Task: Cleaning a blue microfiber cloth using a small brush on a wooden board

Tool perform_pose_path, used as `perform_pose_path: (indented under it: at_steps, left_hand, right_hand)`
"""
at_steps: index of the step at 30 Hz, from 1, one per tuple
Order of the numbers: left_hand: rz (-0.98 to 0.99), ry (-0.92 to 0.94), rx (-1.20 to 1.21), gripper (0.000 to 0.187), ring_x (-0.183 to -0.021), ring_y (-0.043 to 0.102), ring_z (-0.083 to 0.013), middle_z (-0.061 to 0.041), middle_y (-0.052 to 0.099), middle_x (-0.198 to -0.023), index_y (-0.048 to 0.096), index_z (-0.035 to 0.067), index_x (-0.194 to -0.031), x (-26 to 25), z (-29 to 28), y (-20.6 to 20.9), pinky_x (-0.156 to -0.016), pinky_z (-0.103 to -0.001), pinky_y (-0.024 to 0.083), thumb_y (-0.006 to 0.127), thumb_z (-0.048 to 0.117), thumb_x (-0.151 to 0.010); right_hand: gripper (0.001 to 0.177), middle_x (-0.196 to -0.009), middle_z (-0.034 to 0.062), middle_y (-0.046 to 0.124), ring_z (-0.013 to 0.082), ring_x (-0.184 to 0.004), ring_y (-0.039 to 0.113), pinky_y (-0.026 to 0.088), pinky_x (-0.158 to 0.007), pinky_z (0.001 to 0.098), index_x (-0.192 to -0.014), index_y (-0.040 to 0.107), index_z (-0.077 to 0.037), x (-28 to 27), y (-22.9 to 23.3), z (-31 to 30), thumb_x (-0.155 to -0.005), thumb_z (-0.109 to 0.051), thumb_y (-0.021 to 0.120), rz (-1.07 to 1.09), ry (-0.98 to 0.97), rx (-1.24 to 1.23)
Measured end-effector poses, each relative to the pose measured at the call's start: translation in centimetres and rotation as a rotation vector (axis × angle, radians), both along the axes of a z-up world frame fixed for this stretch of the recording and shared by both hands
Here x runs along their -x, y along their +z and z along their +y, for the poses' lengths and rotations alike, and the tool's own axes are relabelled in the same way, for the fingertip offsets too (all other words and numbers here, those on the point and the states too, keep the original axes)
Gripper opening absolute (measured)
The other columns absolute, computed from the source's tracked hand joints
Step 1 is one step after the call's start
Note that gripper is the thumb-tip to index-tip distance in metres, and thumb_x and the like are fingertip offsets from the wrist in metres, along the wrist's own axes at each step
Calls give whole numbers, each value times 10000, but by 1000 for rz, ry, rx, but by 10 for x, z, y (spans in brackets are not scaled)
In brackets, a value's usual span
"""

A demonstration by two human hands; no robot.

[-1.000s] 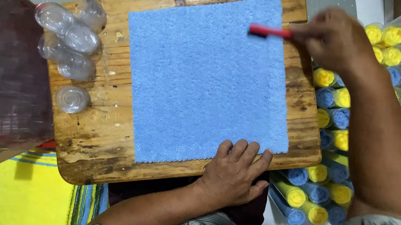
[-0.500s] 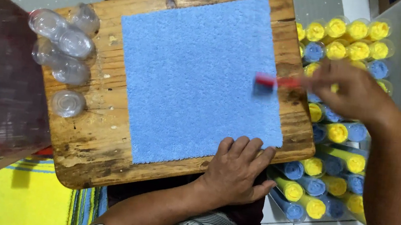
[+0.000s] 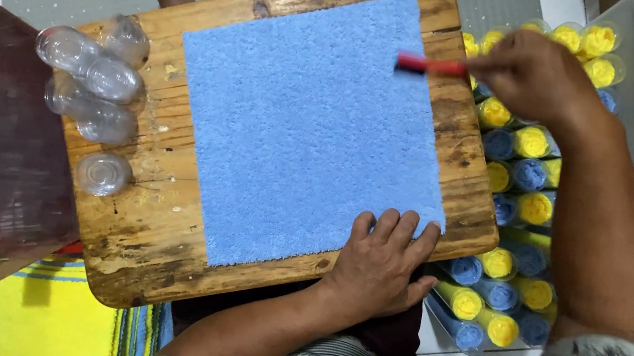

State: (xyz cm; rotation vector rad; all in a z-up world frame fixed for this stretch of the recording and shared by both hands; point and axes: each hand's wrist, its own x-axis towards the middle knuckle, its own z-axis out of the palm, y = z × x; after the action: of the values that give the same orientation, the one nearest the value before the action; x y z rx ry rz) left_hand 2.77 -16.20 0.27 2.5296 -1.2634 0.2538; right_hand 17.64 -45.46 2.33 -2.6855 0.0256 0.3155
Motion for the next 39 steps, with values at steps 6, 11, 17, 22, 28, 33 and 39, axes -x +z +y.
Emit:
perform_pose_path:
  at_steps: [6,11,17,22,28,33,39]
  left_hand:
    - [-35,2,-22,839,-1094,517,-266,-73,555,-1219,571,157,-1381,1,1,-1,-867,-432,401,737,695,-759]
    - [21,-8,94,762,-1071,528,-289,-84,561,-1220,586,154,-1354,3,15,4,-859,-434,381,702,654,-790]
    - [50,-92,487,499,-1080,606,-285,-79,662,-1158,707,133,-1207,11,80,32,-871,-426,378,626,528,-914]
    - [52,13,637,482,-1011,644,-264,-49,656,-1091,680,128,-1153,14,164,39,-809,-446,421,697,542,-907]
    - [72,379,576,697,-1135,558,-335,-101,560,-1193,625,159,-1343,15,234,-5,-940,-496,401,581,692,-895]
    - [157,468,461,746,-1202,548,-367,-122,569,-1233,572,159,-1389,3,266,-11,-1007,-534,375,436,746,-949]
    - [128,497,425,714,-1191,558,-349,-94,582,-1180,602,178,-1351,2,272,-13,-1004,-520,385,357,743,-991]
  right_hand:
    - [234,-1099,124,706,294,-918,594,413,-663,432,-1334,787,-88,-60,-39,-10,-1107,-79,729,-471,33,-110]
    - [314,-1261,224,712,373,-1147,627,487,-932,441,-1348,770,34,-44,-32,24,-1042,-5,708,-756,126,-152]
    - [258,-1101,192,696,320,-1002,632,493,-874,430,-1257,744,16,53,14,133,-1022,3,638,-549,70,-240]
    - [260,-916,72,711,208,-802,642,487,-787,327,-1166,742,-70,116,12,230,-935,13,659,-484,222,-388]
    - [329,-982,19,649,243,-875,714,598,-750,359,-1104,769,-242,120,-36,332,-856,-52,666,-672,310,-265]
    - [270,-1070,74,636,304,-913,704,600,-771,400,-1131,721,-181,130,-37,384,-869,-143,667,-641,387,-281]
    - [261,-1068,121,703,346,-987,718,589,-836,436,-1158,740,-159,146,-15,394,-941,-139,596,-576,432,-315]
